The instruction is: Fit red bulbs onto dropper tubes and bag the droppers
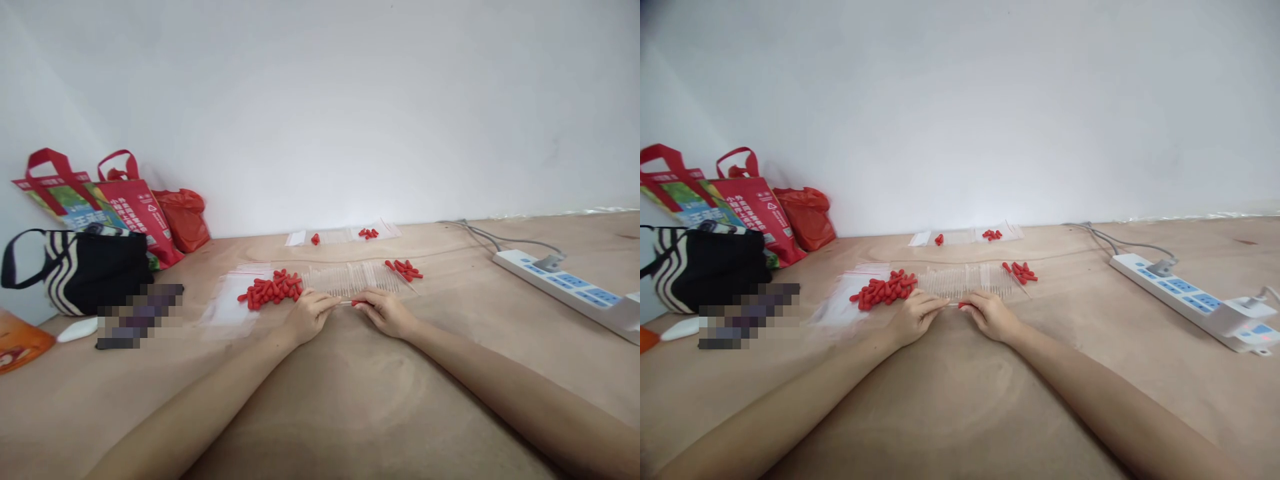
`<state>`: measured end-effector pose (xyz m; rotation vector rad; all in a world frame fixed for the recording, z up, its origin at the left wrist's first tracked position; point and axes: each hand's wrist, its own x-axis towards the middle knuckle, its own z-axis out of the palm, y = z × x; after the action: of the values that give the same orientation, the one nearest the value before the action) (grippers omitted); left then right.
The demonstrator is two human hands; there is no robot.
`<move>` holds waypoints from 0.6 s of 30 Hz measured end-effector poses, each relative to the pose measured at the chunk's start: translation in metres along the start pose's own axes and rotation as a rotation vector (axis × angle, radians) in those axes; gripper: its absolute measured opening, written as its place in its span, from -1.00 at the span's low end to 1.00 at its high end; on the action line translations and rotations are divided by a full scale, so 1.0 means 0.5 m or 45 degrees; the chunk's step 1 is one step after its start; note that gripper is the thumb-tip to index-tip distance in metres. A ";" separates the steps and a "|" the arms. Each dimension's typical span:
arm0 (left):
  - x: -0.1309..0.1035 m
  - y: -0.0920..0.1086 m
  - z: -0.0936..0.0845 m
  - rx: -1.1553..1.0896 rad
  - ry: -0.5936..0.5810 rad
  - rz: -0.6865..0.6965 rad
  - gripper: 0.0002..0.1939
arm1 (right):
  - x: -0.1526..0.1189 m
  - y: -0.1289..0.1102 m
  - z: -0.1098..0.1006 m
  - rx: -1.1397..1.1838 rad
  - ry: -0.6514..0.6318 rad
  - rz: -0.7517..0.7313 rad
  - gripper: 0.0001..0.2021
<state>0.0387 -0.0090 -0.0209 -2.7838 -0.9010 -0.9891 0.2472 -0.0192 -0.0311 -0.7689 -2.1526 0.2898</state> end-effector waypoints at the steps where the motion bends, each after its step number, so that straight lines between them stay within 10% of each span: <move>1: -0.001 -0.001 0.000 0.011 0.004 0.017 -0.76 | 0.000 0.000 0.000 0.002 0.000 -0.004 -0.79; 18: -0.001 0.006 0.003 0.087 -0.037 0.007 -0.75 | -0.001 0.003 0.001 0.002 0.002 0.000 -0.80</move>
<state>0.0411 -0.0114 -0.0218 -2.7497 -0.9124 -0.9013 0.2478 -0.0182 -0.0326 -0.7675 -2.1510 0.2912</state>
